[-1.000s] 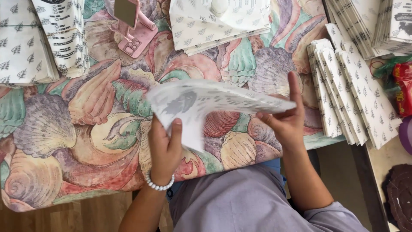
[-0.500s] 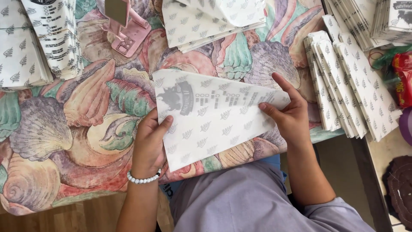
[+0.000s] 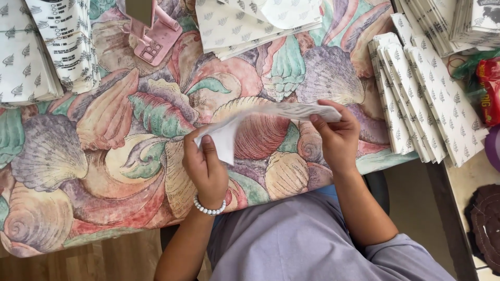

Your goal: Folding printed paper sheets into specific shapes and stacking them on a table.

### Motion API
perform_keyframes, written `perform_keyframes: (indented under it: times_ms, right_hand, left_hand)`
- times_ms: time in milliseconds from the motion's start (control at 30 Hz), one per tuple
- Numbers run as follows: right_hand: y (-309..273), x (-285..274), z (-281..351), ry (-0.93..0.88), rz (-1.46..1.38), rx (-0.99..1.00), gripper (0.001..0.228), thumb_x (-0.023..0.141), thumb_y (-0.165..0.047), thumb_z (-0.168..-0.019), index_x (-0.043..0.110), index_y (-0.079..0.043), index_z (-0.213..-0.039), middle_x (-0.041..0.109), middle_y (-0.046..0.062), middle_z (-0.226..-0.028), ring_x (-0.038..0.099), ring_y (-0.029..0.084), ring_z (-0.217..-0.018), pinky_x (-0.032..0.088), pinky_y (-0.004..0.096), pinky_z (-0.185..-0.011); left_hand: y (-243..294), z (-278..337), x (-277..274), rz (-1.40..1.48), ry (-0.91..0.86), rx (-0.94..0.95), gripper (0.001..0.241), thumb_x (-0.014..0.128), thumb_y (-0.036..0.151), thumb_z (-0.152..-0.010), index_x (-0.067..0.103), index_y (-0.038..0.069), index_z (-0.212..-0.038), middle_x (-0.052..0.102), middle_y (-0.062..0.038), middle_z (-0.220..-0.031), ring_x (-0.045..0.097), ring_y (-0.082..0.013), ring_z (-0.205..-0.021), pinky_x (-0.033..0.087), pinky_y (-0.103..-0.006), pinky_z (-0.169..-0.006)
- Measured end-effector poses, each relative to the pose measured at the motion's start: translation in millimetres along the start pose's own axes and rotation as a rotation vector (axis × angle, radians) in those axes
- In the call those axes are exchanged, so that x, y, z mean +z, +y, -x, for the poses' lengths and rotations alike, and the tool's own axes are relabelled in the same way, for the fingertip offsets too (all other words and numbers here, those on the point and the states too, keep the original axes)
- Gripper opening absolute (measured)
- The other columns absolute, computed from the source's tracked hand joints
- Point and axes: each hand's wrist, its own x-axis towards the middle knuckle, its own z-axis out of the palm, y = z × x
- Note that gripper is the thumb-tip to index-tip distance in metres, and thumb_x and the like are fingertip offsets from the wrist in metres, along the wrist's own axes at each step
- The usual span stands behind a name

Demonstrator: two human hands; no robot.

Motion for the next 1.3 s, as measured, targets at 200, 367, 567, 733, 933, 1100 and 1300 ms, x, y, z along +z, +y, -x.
perform_keyframes:
  times_ms: [200,367,567,733,933,1100,1300]
  right_hand:
    - [-4.1,-28.6,0.6,-0.019,0.085,0.021,0.040,0.078,0.009,-0.087,0.067,0.004,-0.126,0.072,0.013,-0.088,0.065,0.009,-0.086,0.056,0.023,-0.083]
    - [-36.8,-29.5,-5.1,-0.065,0.151,0.082,0.042,0.080,0.010,-0.084,0.070,0.002,-0.123,0.072,0.011,-0.084,0.064,0.007,-0.078,0.057,0.022,-0.077]
    - [-35.7,-19.8,-2.0,-0.030,0.083,0.020,0.033,0.080,0.010,-0.086,0.069,0.004,-0.117,0.073,0.019,-0.092,0.068,0.015,-0.086,0.059,0.030,-0.084]
    - [-1.9,-28.1,2.3,-0.012,0.008,-0.008,0.034,0.081,0.010,-0.085,0.067,0.006,-0.115,0.073,0.021,-0.096,0.071,0.018,-0.094,0.059,0.034,-0.090]
    - [22.5,-26.1,9.0,0.005,0.023,0.016,0.042,0.079,0.006,-0.088,0.066,0.001,-0.128,0.074,0.013,-0.101,0.066,0.012,-0.098,0.057,0.028,-0.091]
    - [12.1,-8.4,13.2,-0.002,0.029,-0.025,0.043,0.078,0.006,-0.088,0.065,-0.002,-0.129,0.074,0.021,-0.101,0.070,0.020,-0.092,0.058,0.032,-0.089]
    - [-2.6,-0.8,19.8,0.017,0.112,-0.074,0.039,0.077,0.007,-0.091,0.066,0.000,-0.128,0.074,0.021,-0.101,0.069,0.019,-0.092,0.057,0.032,-0.087]
  left_hand:
    - [38.5,-32.5,-34.6,-0.069,-0.260,-0.200,0.017,0.053,-0.002,-0.102,0.061,-0.008,-0.115,0.069,-0.020,-0.089,0.069,-0.0270,-0.084,0.058,-0.0441,-0.077]
    - [27.8,-34.3,-41.3,0.341,-0.355,-0.588,0.024,0.059,0.000,-0.094,0.064,-0.008,-0.117,0.072,-0.018,-0.090,0.073,-0.0266,-0.079,0.062,-0.0404,-0.075]
    - [25.0,-26.5,-31.0,0.369,-0.302,-0.533,0.030,0.051,0.003,-0.099,0.058,-0.004,-0.127,0.068,-0.017,-0.109,0.069,-0.0266,-0.103,0.057,-0.0443,-0.092]
    - [5.7,-5.9,-16.4,0.139,-0.227,-0.313,0.029,0.043,0.014,-0.107,0.055,-0.002,-0.128,0.065,-0.019,-0.109,0.066,-0.0305,-0.105,0.052,-0.0489,-0.100]
    - [3.7,-0.5,4.2,-0.001,-0.058,-0.173,0.025,0.043,0.015,-0.109,0.058,-0.001,-0.121,0.067,-0.017,-0.107,0.065,-0.0270,-0.107,0.051,-0.0470,-0.097]
    - [-10.2,1.7,9.9,0.052,-0.023,-0.134,0.027,0.039,0.011,-0.107,0.055,-0.002,-0.125,0.062,-0.018,-0.107,0.062,-0.0286,-0.099,0.051,-0.0440,-0.095]
    - [-1.1,-3.0,13.6,0.056,0.008,-0.088,0.027,0.041,0.011,-0.107,0.056,-0.003,-0.124,0.062,-0.017,-0.104,0.061,-0.0263,-0.096,0.052,-0.0407,-0.091]
